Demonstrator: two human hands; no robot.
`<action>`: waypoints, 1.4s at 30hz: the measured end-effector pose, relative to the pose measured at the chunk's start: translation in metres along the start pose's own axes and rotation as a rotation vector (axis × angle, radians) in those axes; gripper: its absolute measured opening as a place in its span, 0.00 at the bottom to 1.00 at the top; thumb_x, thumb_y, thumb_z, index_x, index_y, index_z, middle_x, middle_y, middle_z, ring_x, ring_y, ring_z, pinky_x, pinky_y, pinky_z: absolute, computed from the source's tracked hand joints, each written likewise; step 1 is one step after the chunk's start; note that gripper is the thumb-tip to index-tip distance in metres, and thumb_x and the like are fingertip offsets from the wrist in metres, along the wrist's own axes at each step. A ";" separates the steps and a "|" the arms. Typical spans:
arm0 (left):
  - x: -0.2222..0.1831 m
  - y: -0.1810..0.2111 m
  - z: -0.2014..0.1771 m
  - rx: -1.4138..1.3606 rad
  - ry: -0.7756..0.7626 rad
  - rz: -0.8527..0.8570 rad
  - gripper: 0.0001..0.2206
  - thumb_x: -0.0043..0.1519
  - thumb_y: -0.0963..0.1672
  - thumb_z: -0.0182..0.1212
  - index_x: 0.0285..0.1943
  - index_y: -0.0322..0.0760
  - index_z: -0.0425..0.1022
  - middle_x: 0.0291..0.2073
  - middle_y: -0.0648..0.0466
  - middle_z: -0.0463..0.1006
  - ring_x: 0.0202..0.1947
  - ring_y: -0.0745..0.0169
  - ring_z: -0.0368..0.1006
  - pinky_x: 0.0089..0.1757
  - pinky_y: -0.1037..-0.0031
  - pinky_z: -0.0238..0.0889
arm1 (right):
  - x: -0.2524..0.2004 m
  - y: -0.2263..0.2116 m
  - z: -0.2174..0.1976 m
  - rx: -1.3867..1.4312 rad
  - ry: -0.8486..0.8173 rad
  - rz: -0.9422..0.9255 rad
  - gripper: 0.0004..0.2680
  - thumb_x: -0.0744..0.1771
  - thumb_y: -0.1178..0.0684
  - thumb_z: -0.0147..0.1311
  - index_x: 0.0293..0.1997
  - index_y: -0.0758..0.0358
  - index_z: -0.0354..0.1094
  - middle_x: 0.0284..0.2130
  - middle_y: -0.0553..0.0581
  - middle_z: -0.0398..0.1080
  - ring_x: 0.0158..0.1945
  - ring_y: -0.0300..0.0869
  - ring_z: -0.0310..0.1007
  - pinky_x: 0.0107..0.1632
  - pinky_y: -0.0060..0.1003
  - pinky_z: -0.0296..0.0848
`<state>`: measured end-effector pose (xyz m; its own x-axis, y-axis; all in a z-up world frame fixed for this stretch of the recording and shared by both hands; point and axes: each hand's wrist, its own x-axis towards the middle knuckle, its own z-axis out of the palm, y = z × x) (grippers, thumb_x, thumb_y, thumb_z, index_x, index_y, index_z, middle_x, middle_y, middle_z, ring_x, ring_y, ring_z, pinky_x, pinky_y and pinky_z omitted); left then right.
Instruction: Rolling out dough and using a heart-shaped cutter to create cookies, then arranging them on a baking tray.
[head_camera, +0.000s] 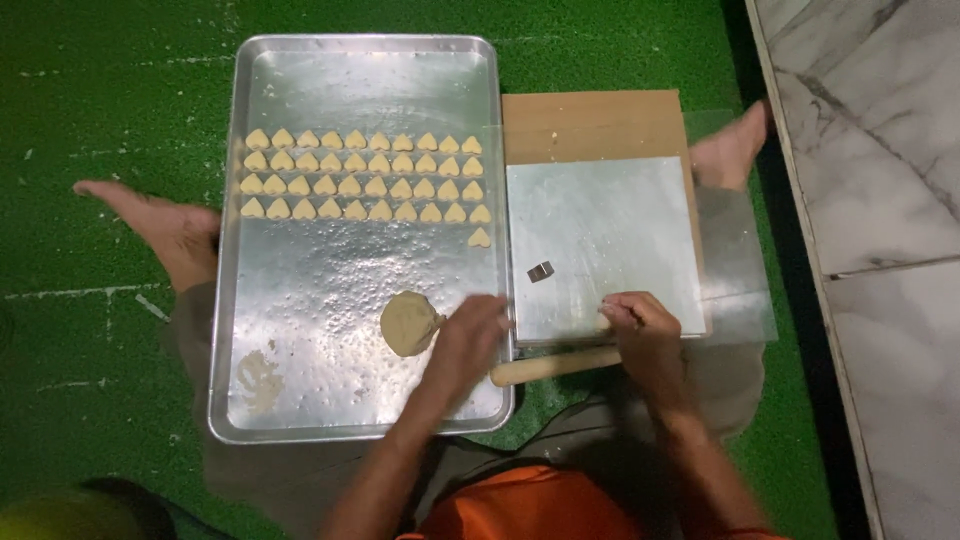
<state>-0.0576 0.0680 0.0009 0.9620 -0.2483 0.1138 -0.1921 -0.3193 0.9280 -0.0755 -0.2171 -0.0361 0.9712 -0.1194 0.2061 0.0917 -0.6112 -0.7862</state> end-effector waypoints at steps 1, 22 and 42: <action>-0.007 0.008 0.005 0.000 0.006 0.000 0.13 0.68 0.46 0.58 0.57 0.37 0.79 0.50 0.40 0.80 0.54 0.37 0.75 0.54 0.51 0.65 | 0.003 -0.014 0.006 0.000 -0.003 -0.004 0.06 0.70 0.48 0.57 0.44 0.57 0.74 0.36 0.51 0.75 0.33 0.40 0.77 0.33 0.33 0.76; -0.062 -0.051 -0.059 0.053 0.472 0.037 0.14 0.64 0.35 0.51 0.55 0.25 0.79 0.51 0.36 0.76 0.54 0.37 0.75 0.55 0.54 0.67 | 0.022 -0.140 0.122 -0.007 -0.611 -0.051 0.07 0.70 0.49 0.56 0.48 0.54 0.78 0.42 0.58 0.80 0.45 0.53 0.81 0.49 0.49 0.78; -0.036 -0.028 -0.062 0.596 0.205 0.011 0.13 0.58 0.38 0.60 0.52 0.30 0.77 0.46 0.43 0.74 0.45 0.48 0.70 0.43 0.63 0.68 | 0.035 -0.101 0.181 0.075 -0.519 -0.411 0.05 0.61 0.61 0.57 0.37 0.65 0.74 0.29 0.60 0.75 0.28 0.52 0.74 0.33 0.43 0.73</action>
<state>-0.0750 0.1429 -0.0068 0.9656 -0.0926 0.2431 -0.2205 -0.7872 0.5759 -0.0107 -0.0177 -0.0547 0.8318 0.5157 0.2054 0.4743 -0.4680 -0.7457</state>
